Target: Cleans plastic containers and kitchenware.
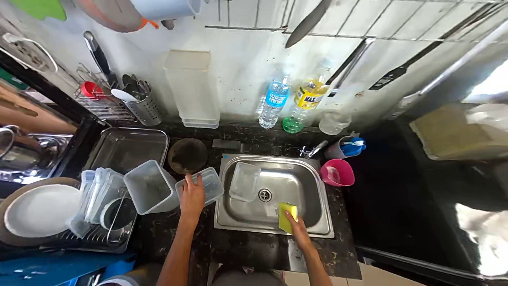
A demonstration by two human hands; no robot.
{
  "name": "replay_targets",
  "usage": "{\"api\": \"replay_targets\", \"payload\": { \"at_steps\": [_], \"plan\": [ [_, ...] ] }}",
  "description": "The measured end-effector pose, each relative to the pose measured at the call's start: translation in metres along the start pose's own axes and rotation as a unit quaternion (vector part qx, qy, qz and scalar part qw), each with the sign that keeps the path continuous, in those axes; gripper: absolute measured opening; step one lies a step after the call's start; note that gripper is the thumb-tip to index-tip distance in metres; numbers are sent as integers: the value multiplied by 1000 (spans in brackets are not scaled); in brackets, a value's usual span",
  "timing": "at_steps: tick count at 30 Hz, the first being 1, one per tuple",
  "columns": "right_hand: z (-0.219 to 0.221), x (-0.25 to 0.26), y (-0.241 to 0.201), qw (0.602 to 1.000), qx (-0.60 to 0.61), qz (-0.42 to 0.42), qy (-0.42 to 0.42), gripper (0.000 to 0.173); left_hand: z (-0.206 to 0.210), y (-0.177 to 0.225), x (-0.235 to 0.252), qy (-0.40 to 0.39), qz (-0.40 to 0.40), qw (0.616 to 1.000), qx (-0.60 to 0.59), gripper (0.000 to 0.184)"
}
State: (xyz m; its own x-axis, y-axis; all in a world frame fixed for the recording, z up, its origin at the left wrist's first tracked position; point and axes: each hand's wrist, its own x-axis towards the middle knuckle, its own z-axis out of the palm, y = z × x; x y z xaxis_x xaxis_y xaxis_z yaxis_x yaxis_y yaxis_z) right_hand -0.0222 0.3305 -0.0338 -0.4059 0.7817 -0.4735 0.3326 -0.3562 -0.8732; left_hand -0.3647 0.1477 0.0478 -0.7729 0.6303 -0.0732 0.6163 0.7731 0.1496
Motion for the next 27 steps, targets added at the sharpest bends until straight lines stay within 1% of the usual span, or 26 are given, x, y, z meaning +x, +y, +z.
{"api": "replay_targets", "payload": {
  "at_steps": [3,5,7,10,12,14,16,17,18,20,21,22,23,24,25,26,27],
  "plan": [
    [-8,8,3,998,58,2,-6,67,-18,4,-7,-7,25,1000,9,37],
    [-17,12,5,995,104,10,4,62,-41,12,-10,-18,44,999,17,28],
    [-27,17,2,991,130,26,6,57,-70,23,-16,-14,51,999,13,26],
    [-39,26,11,989,143,32,-16,58,-98,31,-29,54,79,995,18,18],
    [-43,31,13,986,163,32,-24,58,-112,46,-35,104,108,988,26,15],
    [-45,33,10,982,182,30,-32,58,-124,68,-43,148,130,980,36,13],
    [-45,31,3,981,186,26,-41,56,-127,99,-56,164,129,978,15,14],
    [-43,30,-3,982,181,25,-48,56,-125,117,-64,158,120,980,-11,15],
    [-38,30,-10,983,174,18,-55,55,-119,136,-71,135,102,985,-42,19],
    [-21,33,-28,985,154,-21,-70,55,-93,173,-79,41,47,993,-102,32],
    [-9,38,-34,986,146,-46,-68,54,-70,191,-80,-21,21,988,-149,37],
    [2,47,-35,986,138,-70,-67,54,-38,206,-78,-76,3,972,-223,41],
    [12,59,-32,987,120,-89,-60,56,-1,218,-78,-121,-16,940,-320,46],
    [22,71,-25,990,87,-106,-43,57,36,227,-79,-156,-45,888,-431,53],
    [30,82,-16,992,34,-123,-22,58,68,235,-82,-170,-72,824,-536,64],
    [35,88,-10,990,-30,-139,-7,59,91,239,-85,-180,-94,758,-620,76],
    [37,89,-9,984,-85,-154,-10,58,103,242,-88,-186,-119,690,-689,86]
  ]
}}
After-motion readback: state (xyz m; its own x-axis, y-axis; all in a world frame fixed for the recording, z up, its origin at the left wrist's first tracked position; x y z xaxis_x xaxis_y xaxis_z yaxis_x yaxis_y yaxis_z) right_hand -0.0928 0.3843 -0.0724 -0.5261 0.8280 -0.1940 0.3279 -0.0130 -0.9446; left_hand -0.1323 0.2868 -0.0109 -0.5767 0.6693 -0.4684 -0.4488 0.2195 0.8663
